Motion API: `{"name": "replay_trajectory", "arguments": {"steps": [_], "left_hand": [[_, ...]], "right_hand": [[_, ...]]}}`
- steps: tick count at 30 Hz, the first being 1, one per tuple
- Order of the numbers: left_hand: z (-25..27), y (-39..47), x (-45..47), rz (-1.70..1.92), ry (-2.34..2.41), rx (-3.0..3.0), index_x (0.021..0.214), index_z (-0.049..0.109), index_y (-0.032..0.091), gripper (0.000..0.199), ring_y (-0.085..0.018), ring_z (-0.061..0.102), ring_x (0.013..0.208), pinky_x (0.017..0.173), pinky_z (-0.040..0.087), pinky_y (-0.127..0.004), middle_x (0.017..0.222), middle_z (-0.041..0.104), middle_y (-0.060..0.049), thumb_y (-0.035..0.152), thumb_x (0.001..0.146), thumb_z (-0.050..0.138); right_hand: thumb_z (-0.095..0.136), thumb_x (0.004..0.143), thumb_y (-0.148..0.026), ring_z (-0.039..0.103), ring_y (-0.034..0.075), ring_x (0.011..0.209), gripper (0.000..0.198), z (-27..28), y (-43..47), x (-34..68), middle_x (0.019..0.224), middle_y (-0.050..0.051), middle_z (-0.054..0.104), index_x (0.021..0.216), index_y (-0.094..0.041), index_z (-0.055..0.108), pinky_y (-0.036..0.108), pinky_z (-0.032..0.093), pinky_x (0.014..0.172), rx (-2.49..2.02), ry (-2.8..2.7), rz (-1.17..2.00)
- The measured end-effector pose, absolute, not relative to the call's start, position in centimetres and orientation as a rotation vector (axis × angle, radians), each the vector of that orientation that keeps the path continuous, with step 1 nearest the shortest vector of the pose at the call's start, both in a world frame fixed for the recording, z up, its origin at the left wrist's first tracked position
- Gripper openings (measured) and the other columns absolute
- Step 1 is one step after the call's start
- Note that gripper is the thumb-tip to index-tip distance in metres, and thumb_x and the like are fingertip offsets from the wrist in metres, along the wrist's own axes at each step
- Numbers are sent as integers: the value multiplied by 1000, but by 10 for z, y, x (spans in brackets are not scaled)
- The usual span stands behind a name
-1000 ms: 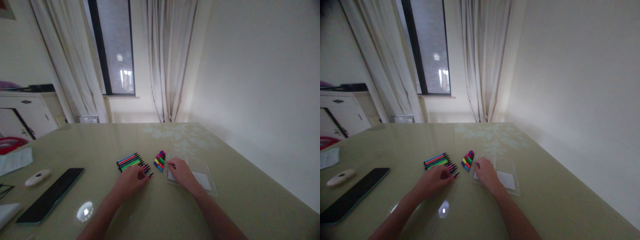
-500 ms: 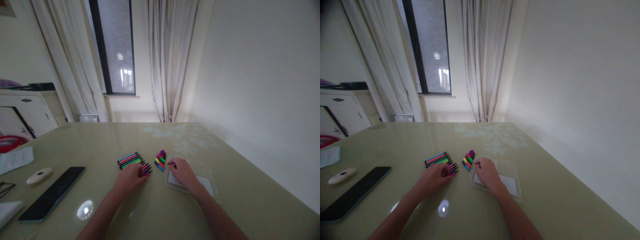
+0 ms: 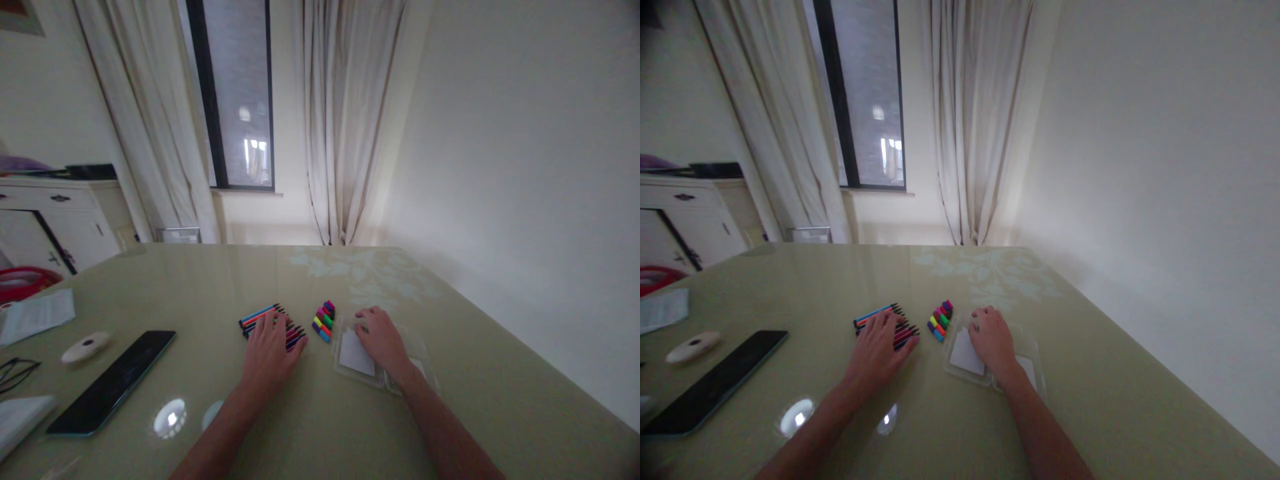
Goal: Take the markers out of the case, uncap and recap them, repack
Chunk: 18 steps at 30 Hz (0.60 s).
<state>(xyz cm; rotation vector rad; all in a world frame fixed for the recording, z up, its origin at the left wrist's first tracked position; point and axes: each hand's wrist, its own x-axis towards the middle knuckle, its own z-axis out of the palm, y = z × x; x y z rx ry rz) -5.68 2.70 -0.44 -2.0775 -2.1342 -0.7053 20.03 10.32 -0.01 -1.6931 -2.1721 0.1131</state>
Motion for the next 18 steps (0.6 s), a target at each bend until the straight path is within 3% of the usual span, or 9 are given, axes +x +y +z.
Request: {"name": "replay_trajectory", "arguments": {"steps": [3, 6, 15, 18], "left_hand": [[-20, 27, -46, -590, -2118, -1937, 139, 59, 8, 67, -38, 41, 144, 120, 28, -51, 155, 48, -23, 58, 96, 51], [-30, 30, -48, -481, -2177, -1889, 149, 51, 7, 81, -41, 33, 151, 125, 17, -55, 162, 40, -23, 65, 94, 50], [-31, 48, -64, -552, -2230, -1902, 153, 47, 9, 90, -40, 31, 152, 124, 19, -55, 162, 40, -21, 75, 91, 45], [-25, 46, -66, -649, -2207, -1872, 148, 51, 11, 74, -37, 32, 151, 124, 19, -54, 161, 42, -19, 64, 97, 44]], "right_hand": [[56, 91, -16, 61, 27, 114, 30, 1, 103, 200, 116, 14, 69, 115, -14, 73, 35, 43, 101, -1693, -2176, 93], [56, 91, -16, 62, 27, 112, 29, 2, 102, 199, 115, 14, 69, 113, -14, 73, 35, 43, 99, -1691, -2177, 64], [48, 102, -23, 61, 23, 111, 28, 15, 108, 166, 115, 11, 70, 115, -19, 73, 31, 42, 96, -1615, -2250, 0], [47, 104, -24, 62, 22, 111, 29, 24, 122, 151, 114, 11, 72, 112, -19, 74, 30, 42, 95, -1632, -2351, -4]]}}
